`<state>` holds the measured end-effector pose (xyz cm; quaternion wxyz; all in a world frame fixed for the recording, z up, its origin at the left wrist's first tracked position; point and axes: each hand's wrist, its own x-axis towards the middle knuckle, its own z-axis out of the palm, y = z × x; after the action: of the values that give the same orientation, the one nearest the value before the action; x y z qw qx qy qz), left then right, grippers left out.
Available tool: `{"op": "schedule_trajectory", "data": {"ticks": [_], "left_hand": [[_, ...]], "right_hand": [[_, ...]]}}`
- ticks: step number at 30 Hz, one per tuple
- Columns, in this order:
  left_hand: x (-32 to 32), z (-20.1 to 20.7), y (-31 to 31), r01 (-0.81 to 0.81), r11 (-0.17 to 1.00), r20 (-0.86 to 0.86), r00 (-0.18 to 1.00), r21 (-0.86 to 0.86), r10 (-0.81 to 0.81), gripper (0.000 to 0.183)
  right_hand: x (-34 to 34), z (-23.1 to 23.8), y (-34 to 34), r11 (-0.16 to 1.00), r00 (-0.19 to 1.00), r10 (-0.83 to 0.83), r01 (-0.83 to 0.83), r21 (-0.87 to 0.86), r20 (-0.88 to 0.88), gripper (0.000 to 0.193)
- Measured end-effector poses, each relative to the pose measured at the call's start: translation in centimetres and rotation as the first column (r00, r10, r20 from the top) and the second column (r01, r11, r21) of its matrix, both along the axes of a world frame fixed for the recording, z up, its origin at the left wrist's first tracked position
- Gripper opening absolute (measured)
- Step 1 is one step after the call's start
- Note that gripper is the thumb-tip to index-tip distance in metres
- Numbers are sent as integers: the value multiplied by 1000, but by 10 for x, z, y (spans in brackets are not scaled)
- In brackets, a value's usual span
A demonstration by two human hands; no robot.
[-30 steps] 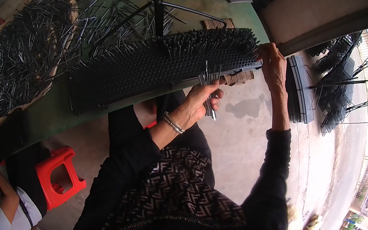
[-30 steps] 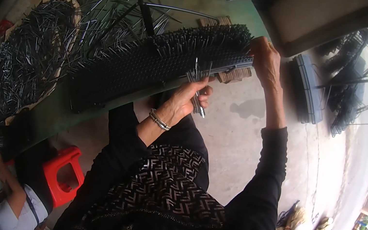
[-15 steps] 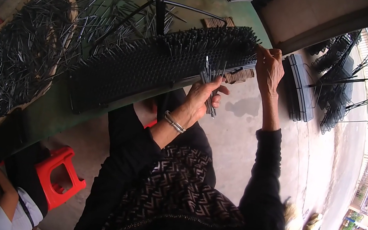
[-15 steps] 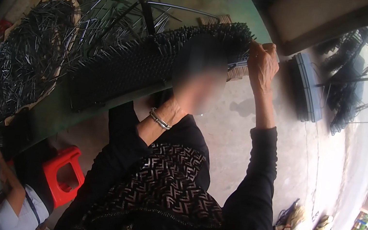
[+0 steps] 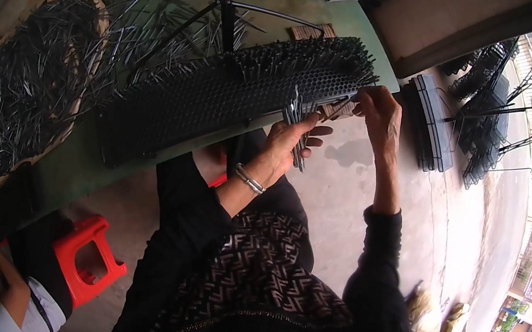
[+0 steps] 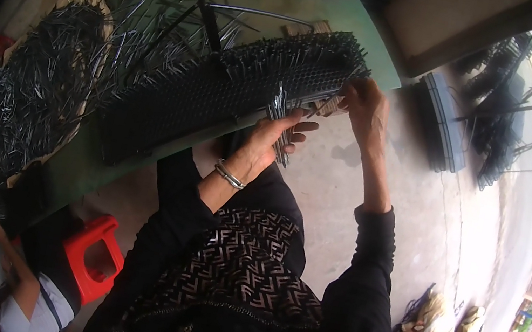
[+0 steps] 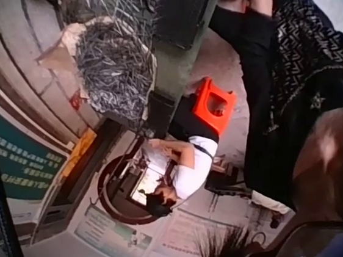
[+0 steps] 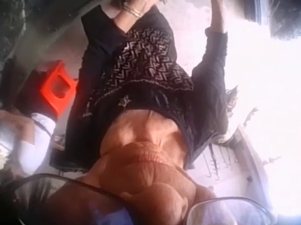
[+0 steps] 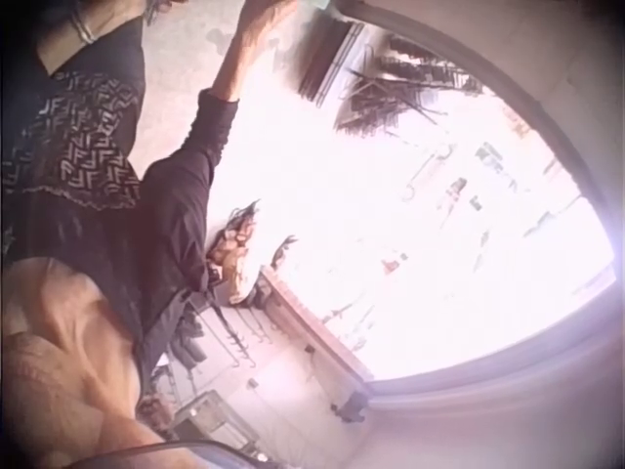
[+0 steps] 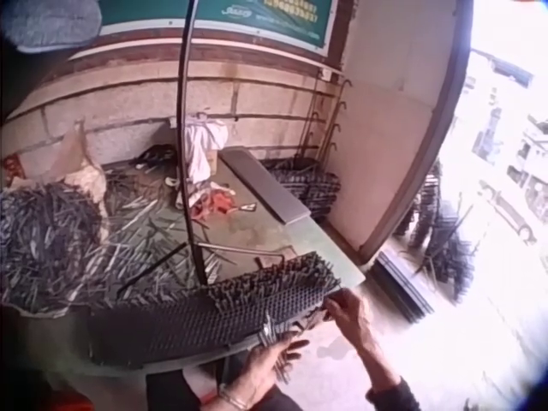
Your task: Assembling thin metal spokes into a holding jig to create a brush-like component.
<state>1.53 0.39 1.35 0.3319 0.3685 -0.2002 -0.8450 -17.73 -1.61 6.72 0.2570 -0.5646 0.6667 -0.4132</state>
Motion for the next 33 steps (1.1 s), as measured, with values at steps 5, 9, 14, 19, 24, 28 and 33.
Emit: {"op": "schedule_trajectory", "data": {"ticks": [5, 9, 14, 19, 24, 28, 33], "left_hand": [[-3, -7, -2, -78, 994, -89, 992, 78, 85, 28], [-5, -8, -2, -140, 987, -160, 976, 74, 151, 26], [-3, -11, -3, -54, 997, -185, 981, 55, 63, 27], [-4, -4, -2, -42, 999, -173, 984, 23, 45, 28], [-6, 0, -2, 0, 1000, -186, 983, -14, -3, 28], [-7, 4, 1, 4, 1000, -161, 987, 5, -3, 28], [-4, 15, 4, 27, 1000, -108, 994, -16, -29, 27]], "right_hand": [[-28, -5, -16, 873, 892, -346, 192, -449, -291, 12], [-36, -15, -28, 875, 896, -350, 208, -437, -274, 14], [-35, -12, -32, 897, 881, -368, 254, -362, -295, 17], [-34, -19, -33, 920, 849, -329, 191, -342, -413, 14], [-31, -10, -38, 931, 722, -347, 190, -311, -599, 13], [-34, -6, -40, 961, 771, -225, 75, -266, -596, 14], [-19, -5, -19, 976, 789, -180, 71, -204, -587, 19]]}}
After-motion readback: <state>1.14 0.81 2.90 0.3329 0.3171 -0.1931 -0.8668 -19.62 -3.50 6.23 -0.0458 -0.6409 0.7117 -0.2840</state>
